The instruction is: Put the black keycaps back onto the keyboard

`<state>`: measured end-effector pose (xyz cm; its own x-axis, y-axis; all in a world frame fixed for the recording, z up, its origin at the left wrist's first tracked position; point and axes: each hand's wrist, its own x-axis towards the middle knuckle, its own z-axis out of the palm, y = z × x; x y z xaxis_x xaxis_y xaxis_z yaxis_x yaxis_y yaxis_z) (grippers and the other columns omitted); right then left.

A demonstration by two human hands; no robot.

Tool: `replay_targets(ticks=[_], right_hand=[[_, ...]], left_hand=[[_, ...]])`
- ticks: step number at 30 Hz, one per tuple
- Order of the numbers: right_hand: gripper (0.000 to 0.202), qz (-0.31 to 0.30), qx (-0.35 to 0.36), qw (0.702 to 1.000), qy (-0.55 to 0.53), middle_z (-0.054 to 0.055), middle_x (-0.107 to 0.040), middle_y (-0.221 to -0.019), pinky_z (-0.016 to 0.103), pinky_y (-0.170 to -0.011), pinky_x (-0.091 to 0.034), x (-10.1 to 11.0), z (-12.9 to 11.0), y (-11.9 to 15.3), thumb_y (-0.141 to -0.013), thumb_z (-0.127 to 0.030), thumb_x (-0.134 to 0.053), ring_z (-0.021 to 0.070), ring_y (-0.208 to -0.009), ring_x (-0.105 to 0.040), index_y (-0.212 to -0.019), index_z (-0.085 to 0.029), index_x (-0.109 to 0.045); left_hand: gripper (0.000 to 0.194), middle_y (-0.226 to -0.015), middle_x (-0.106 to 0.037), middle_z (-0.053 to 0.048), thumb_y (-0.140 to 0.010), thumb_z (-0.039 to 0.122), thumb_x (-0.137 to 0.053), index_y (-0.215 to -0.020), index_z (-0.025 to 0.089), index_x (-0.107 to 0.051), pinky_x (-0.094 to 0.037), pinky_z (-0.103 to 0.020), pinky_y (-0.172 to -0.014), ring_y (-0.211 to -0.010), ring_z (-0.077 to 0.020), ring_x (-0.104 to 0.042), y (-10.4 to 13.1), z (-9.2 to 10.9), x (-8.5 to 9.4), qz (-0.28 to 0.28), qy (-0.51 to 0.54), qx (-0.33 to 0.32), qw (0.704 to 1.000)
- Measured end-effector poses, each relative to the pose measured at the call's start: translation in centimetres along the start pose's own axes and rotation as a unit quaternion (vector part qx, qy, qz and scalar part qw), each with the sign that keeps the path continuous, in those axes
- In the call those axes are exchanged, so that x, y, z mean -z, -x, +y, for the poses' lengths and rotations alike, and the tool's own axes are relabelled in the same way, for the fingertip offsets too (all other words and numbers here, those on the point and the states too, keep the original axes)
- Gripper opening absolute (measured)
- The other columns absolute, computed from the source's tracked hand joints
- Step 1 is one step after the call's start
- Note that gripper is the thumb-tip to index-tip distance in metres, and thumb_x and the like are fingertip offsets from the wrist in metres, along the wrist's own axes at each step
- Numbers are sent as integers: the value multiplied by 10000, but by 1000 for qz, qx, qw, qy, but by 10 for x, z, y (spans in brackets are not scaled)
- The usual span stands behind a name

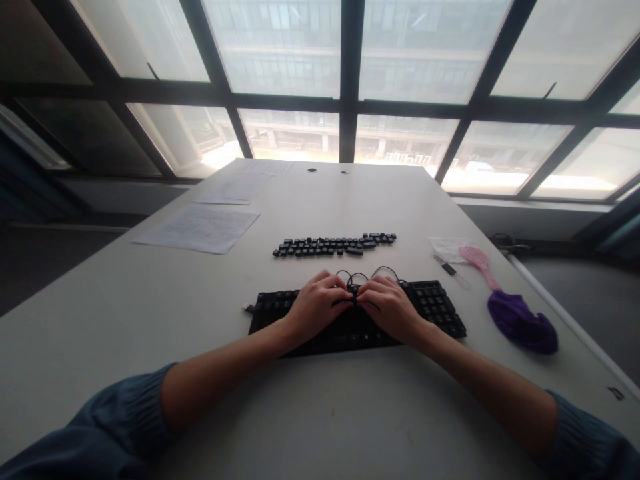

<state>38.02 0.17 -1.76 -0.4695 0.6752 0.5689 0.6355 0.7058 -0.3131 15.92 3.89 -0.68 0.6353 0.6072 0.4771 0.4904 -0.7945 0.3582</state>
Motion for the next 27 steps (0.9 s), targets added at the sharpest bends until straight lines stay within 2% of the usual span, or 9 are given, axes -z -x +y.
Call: replay_targets(ticks=[6, 10, 19, 23, 27], right_hand=[[178, -6, -11, 1000, -5, 46, -741, -941, 378, -868, -444, 1, 0, -1, -989, -217, -606, 207, -899, -605, -837, -218, -697], [157, -7, -13, 1000, -4, 47, -739, -945, 375, -872, -450, 1, -1, -1, -982, -197, -609, 207, -900, -605, -852, -213, -696], [155, -5, -11, 1000, -3, 42, -735, -943, 368, -875, -447, 3, -3, -1, -979, -184, -613, 205, -892, -601, -842, -206, -683], [174, -8, -14, 1000, -1, 46, -733, -945, 369, -871, -447, 2, -3, -1, -986, -195, -602, 206, -895, -600, -834, -210, -685], [176, -9, -16, 1000, -5, 44, -733, -940, 367, -863, -452, 1, -2, -1, -985, -195, -602, 207, -897, -599, -829, -211, -680]], left_hand=[[138, -904, -739, -46, -927, 292, -689, -866, 229, -796, -512, -339, -819, -875, -191, -606, 1, 1, 2, -7, 1, -18, 1000], [112, -941, -740, -50, -923, 290, -695, -952, 237, -789, -497, -367, -865, -908, -205, -606, 2, 1, 4, -23, -32, -41, 998], [102, -959, -762, -40, -904, 224, -699, -961, 221, -785, -518, -341, -867, -902, -198, -611, 0, -2, 5, -19, 46, -12, 999], [76, -930, -763, -37, -890, 235, -716, -897, 222, -791, -520, -343, -840, -879, -199, -609, -1, -1, 6, -24, 48, -12, 998], [102, -928, -754, -45, -909, 246, -693, -912, 223, -793, -521, -342, -838, -892, -200, -601, -1, -1, 5, -26, 36, -14, 999]])
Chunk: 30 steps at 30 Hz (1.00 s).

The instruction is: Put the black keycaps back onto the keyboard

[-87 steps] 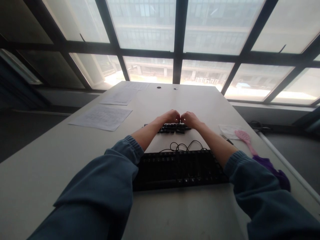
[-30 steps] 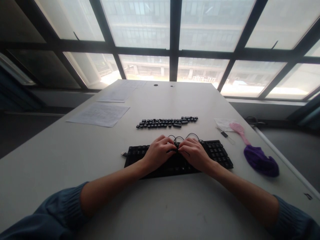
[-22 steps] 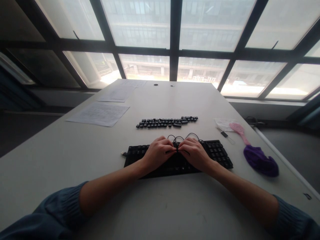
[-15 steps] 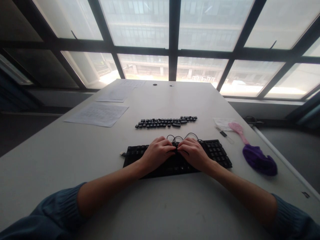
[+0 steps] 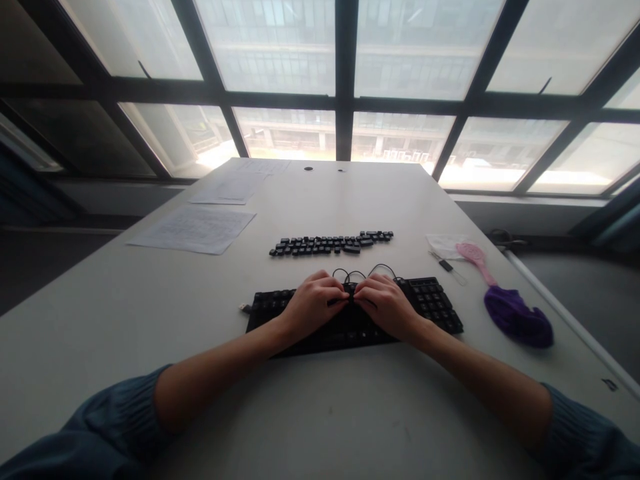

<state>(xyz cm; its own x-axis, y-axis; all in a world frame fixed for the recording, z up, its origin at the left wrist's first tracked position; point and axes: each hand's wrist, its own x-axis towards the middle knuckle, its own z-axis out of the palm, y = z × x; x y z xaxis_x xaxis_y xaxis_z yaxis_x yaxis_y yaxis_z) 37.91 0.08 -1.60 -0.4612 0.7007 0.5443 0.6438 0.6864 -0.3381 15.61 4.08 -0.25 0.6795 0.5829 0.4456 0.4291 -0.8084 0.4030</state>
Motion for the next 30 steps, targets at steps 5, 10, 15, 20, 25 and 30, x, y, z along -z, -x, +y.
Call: replay_targets(ticks=[5, 10, 15, 20, 25, 30], right_hand=[[172, -9, 4, 1000, -4, 56, -735, -960, 373, -865, -455, 1, 1, -1, -988, -197, -592, 209, -904, -599, -846, -214, -688], [199, -23, 7, 1000, 12, 55, -726, -951, 379, -884, -447, 4, -1, -4, -996, -185, -574, 206, -902, -586, -831, -208, -682], [176, -33, -1, 999, 28, 73, -685, -969, 398, -873, -465, 7, -6, -5, -965, -171, -599, 234, -963, -558, -812, -208, -679], [126, -29, -14, 999, 26, 76, -641, -937, 406, -833, -480, 8, -7, -4, -921, -168, -632, 244, -941, -541, -816, -212, -688], [136, -39, -15, 999, 27, 62, -630, -892, 388, -827, -476, 7, -5, -4, -929, -175, -633, 228, -906, -539, -804, -213, -671], [192, -44, -20, 998, 36, 57, -631, -851, 373, -816, -461, 8, -5, -5, -940, -181, -626, 216, -881, -543, -751, -205, -646]], left_hand=[[118, -912, -734, -52, -923, 230, -673, -891, 213, -786, -523, -338, -836, -901, -200, -584, 0, 0, -2, -10, -14, -11, 1000], [228, -945, -679, -66, -972, 263, -609, -817, 199, -762, -509, -350, -849, -927, -206, -549, -1, 5, 1, 1, -58, -20, 998], [226, -944, -642, -70, -971, 274, -604, -820, 199, -754, -501, -357, -838, -926, -209, -535, -1, 8, 4, -15, -75, -12, 997], [237, -875, -618, -68, -961, 259, -599, -788, 194, -747, -487, -353, -812, -882, -206, -530, -1, 12, 6, -25, -80, -11, 996], [301, -843, -607, -62, -976, 270, -570, -725, 184, -711, -462, -336, -771, -834, -194, -524, -1, 12, 5, -39, -98, -17, 994], [315, -845, -596, -58, -973, 261, -569, -695, 177, -690, -459, -334, -786, -849, -192, -520, 1, 11, 1, -35, -98, -10, 995]])
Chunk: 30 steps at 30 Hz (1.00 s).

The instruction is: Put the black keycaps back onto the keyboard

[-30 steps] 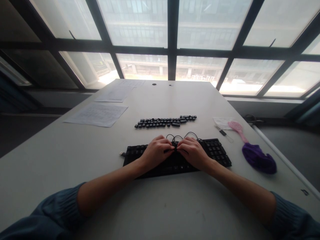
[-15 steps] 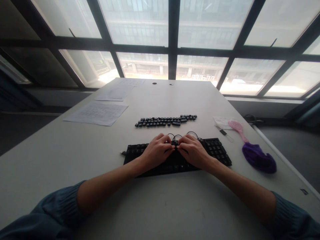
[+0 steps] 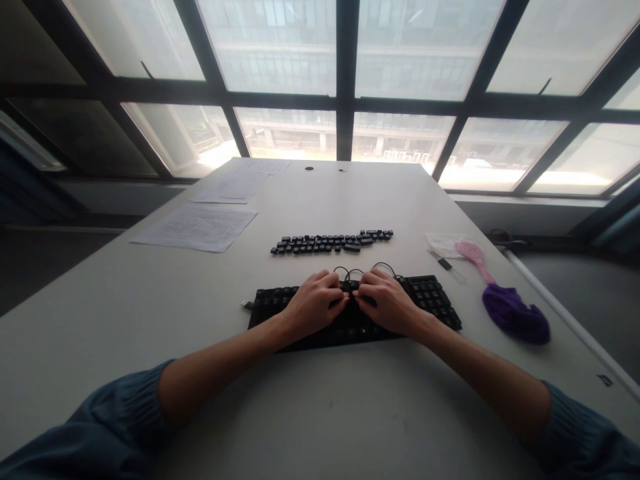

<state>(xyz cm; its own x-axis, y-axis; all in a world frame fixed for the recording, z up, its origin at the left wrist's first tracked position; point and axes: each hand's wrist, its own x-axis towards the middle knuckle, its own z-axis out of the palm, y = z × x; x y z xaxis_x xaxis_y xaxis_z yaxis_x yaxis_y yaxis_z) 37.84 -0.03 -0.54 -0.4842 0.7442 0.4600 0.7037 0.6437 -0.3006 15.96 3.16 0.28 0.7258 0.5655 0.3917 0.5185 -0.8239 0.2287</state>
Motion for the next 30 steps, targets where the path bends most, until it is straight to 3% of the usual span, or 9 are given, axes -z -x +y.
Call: replay_targets(ticks=[20, 30], right_hand=[[188, -47, -7, 998, 30, 33, -662, -824, 334, -831, -365, -2, 4, 0, -954, -192, -620, 195, -865, -541, -768, -192, -653], [190, 5, 18, 1000, 19, 42, -665, -790, 344, -843, -398, -4, 3, 5, -971, -193, -590, 200, -840, -547, -799, -197, -670]], left_hand=[[295, -811, -592, -49, -960, 226, -590, -683, 175, -679, -464, -317, -762, -827, -182, -526, -1, 1, -2, 5, 17, 5, 1000], [220, -862, -631, -48, -993, 249, -554, -838, 179, -694, -462, -343, -837, -869, -192, -542, 0, -3, -3, 11, 12, 2, 1000]])
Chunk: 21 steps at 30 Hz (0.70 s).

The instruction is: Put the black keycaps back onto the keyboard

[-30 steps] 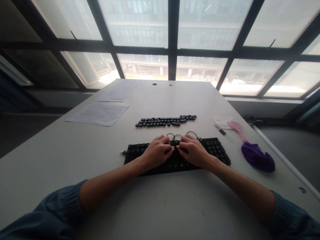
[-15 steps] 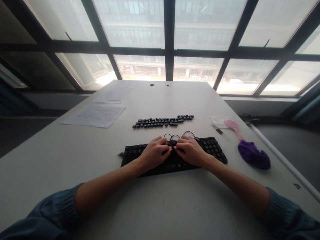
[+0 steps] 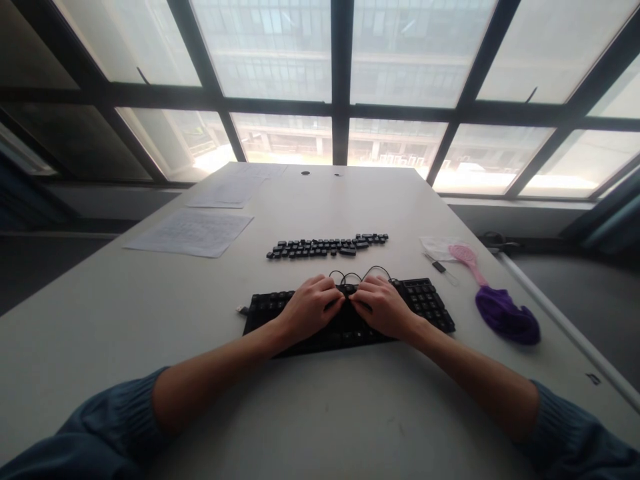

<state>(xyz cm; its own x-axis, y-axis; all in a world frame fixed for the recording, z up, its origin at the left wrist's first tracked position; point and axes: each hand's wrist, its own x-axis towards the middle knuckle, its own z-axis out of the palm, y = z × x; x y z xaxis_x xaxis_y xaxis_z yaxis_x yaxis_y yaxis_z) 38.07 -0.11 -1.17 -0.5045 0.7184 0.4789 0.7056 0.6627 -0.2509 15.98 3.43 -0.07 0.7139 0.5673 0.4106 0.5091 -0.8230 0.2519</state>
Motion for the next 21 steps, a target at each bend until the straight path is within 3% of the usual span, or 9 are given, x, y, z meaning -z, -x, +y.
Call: replay_targets(ticks=[6, 12, 17, 21], right_hand=[[144, 49, -16, 998, -35, 47, -691, -808, 347, -823, -448, 6, -1, -1, -952, -176, -605, 209, -844, -570, -844, -206, -695], [110, 70, -102, 992, -31, 52, -730, -890, 344, -838, -492, 37, 21, -15, -919, -141, -636, 218, -895, -622, -934, -206, -725], [110, 44, -156, 985, 67, 63, -748, -941, 341, -867, -494, 55, 79, -51, -915, -170, -646, 227, -924, -646, -952, -199, -746], [151, -47, -191, 967, 163, 79, -758, -1031, 340, -923, -476, 51, 121, -87, -925, -185, -644, 244, -1055, -633, -1024, -200, -758]], left_hand=[[238, -870, -662, -58, -1002, 270, -538, -867, 180, -712, -465, -341, -845, -879, -197, -567, -2, 3, 9, 24, 16, 11, 1000], [153, -887, -723, -41, -956, 279, -621, -910, 200, -744, -483, -334, -840, -872, -193, -620, -15, 1, 37, 14, 56, 55, 997], [118, -890, -763, -25, -902, 274, -675, -912, 212, -774, -497, -334, -846, -881, -197, -654, -63, -27, 47, 19, 41, 68, 997], [139, -919, -783, -37, -861, 278, -701, -929, 204, -797, -529, -315, -827, -837, -188, -682, -120, -57, 31, -7, 32, 129, 991]])
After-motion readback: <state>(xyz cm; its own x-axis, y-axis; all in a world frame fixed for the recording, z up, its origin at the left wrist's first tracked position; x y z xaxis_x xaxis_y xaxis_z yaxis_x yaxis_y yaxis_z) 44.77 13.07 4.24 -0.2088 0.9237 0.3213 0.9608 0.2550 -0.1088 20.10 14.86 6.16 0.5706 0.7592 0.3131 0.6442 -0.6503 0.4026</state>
